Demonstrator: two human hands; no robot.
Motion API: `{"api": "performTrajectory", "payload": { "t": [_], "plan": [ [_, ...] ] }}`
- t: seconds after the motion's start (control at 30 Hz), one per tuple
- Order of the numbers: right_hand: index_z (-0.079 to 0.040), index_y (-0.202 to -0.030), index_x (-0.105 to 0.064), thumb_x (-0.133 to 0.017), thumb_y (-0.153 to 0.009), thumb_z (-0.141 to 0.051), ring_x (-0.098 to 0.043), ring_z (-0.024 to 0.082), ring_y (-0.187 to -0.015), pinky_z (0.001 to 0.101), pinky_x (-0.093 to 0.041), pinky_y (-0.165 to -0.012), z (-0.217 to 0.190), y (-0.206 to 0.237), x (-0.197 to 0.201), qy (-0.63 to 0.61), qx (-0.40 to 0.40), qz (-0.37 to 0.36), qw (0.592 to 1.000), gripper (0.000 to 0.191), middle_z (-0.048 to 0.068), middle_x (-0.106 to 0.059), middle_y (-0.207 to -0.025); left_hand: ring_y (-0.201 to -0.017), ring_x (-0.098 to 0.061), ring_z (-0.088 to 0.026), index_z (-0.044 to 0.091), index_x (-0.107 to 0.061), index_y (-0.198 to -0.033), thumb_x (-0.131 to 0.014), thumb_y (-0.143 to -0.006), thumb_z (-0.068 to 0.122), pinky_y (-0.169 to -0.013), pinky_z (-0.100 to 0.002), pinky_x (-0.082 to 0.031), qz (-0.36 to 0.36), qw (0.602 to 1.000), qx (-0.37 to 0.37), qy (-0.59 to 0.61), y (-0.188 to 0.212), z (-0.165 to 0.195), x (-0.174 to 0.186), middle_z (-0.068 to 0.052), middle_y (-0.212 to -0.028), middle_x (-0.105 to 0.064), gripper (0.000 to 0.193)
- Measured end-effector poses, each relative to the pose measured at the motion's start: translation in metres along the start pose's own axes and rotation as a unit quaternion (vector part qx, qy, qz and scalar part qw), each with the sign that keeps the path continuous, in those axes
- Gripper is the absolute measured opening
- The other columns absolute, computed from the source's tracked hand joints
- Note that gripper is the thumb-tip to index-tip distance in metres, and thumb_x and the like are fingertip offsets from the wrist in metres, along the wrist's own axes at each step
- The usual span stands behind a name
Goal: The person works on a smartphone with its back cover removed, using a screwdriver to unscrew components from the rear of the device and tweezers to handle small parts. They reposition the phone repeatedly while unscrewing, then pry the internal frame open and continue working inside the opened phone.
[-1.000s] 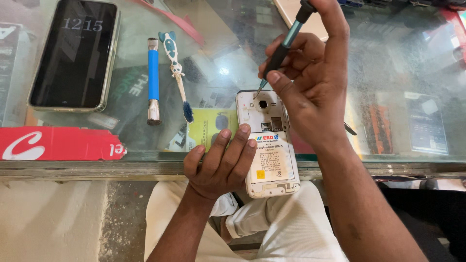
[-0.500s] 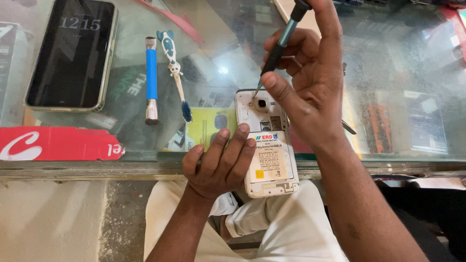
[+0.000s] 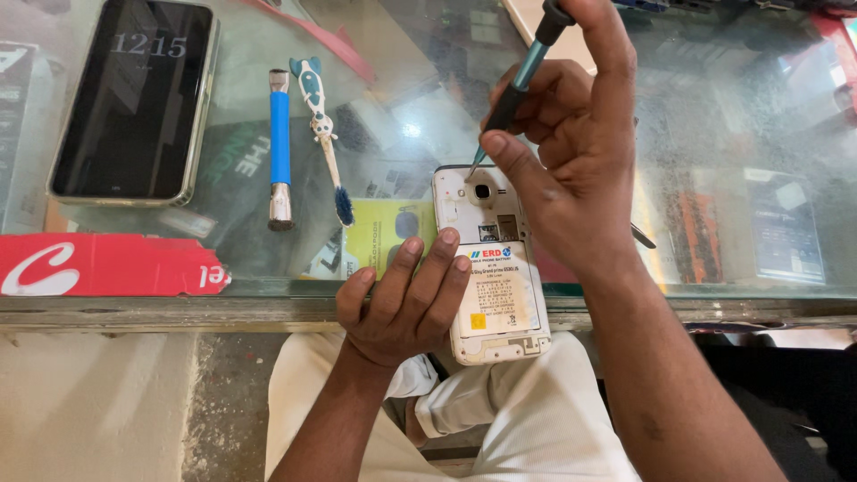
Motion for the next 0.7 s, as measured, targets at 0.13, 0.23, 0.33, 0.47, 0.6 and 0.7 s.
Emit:
{"api": "performTrajectory", "payload": {
  "t": [0.13, 0.23, 0.33, 0.47, 0.6, 0.7],
  "plan": [
    [-0.018, -0.153, -0.011, -0.069, -0.093, 0.001, -0.071, 0.016, -0.105, 0.0287, -0.064, -0.097, 0.009, 0.001, 0.004, -0.056, -0.073, 0.036, 0.995, 0.085, 0.010, -0.066, -0.115, -0.132, -0.052, -0.011, 0.025, -0.049, -0.137, -0.057, -0.114, 0.040, -0.119, -0.039, -0.026, 0.001, 1.000, -0.002, 0.001, 0.000, 0.000, -0.001, 0.012, -0.138, -0.066, 0.029],
    [-0.026, -0.160, -0.015, -0.079, -0.102, 0.006, -0.067, 0.020, -0.107, 0.0298, -0.063, -0.093, -0.012, 0.003, -0.003, 0.083, 0.077, -0.010, 0.993, 0.092, 0.016, -0.062, -0.118, -0.133, -0.052, -0.011, 0.025, -0.049, -0.137, -0.058, -0.115, 0.040, -0.119, -0.039, -0.026, 0.000, 1.000, -0.003, -0.003, 0.000, -0.001, -0.001, 0.012, -0.138, -0.066, 0.028],
    [-0.026, -0.162, -0.014, -0.074, -0.110, 0.009, -0.071, 0.021, -0.108, 0.0308, -0.066, -0.094, -0.010, 0.007, -0.004, 0.108, 0.107, -0.025, 0.988, 0.087, 0.017, -0.065, -0.117, -0.132, -0.052, -0.011, 0.025, -0.049, -0.137, -0.059, -0.115, 0.041, -0.119, -0.040, -0.026, 0.002, 1.000, -0.001, -0.001, 0.000, -0.001, -0.001, 0.012, -0.137, -0.066, 0.028],
    [-0.023, -0.160, -0.008, -0.064, -0.115, 0.015, -0.076, 0.023, -0.109, 0.0334, -0.065, -0.096, 0.000, 0.010, 0.004, 0.063, 0.077, -0.014, 0.995, 0.081, 0.019, -0.068, -0.123, -0.132, -0.053, -0.011, 0.025, -0.049, -0.137, -0.057, -0.115, 0.042, -0.119, -0.039, -0.026, 0.004, 1.000, 0.001, 0.000, 0.000, -0.001, 0.000, 0.011, -0.137, -0.066, 0.029],
    [-0.023, -0.159, -0.007, -0.063, -0.116, 0.016, -0.076, 0.024, -0.109, 0.0328, -0.066, -0.093, 0.001, 0.013, 0.006, 0.050, 0.076, -0.009, 0.996, 0.081, 0.020, -0.067, -0.124, -0.131, -0.053, -0.010, 0.025, -0.048, -0.137, -0.059, -0.117, 0.045, -0.119, -0.039, -0.026, 0.004, 1.000, 0.004, -0.005, 0.000, -0.001, -0.001, 0.011, -0.137, -0.066, 0.030],
    [-0.024, -0.162, -0.008, -0.063, -0.117, 0.016, -0.075, 0.025, -0.110, 0.0341, -0.064, -0.096, -0.001, 0.012, 0.003, 0.059, 0.091, -0.023, 0.994, 0.082, 0.021, -0.066, -0.124, -0.131, -0.052, -0.011, 0.025, -0.048, -0.137, -0.058, -0.117, 0.045, -0.119, -0.039, -0.026, 0.001, 1.000, 0.004, -0.004, 0.001, -0.001, -0.001, 0.012, -0.136, -0.066, 0.030]
  ]
}}
Point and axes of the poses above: each hand's wrist, its own y-axis away from the middle knuckle, its own x-axis out of the back of the hand, z = x × y, the point moved 8 cm from there along -y, towards the middle knuckle
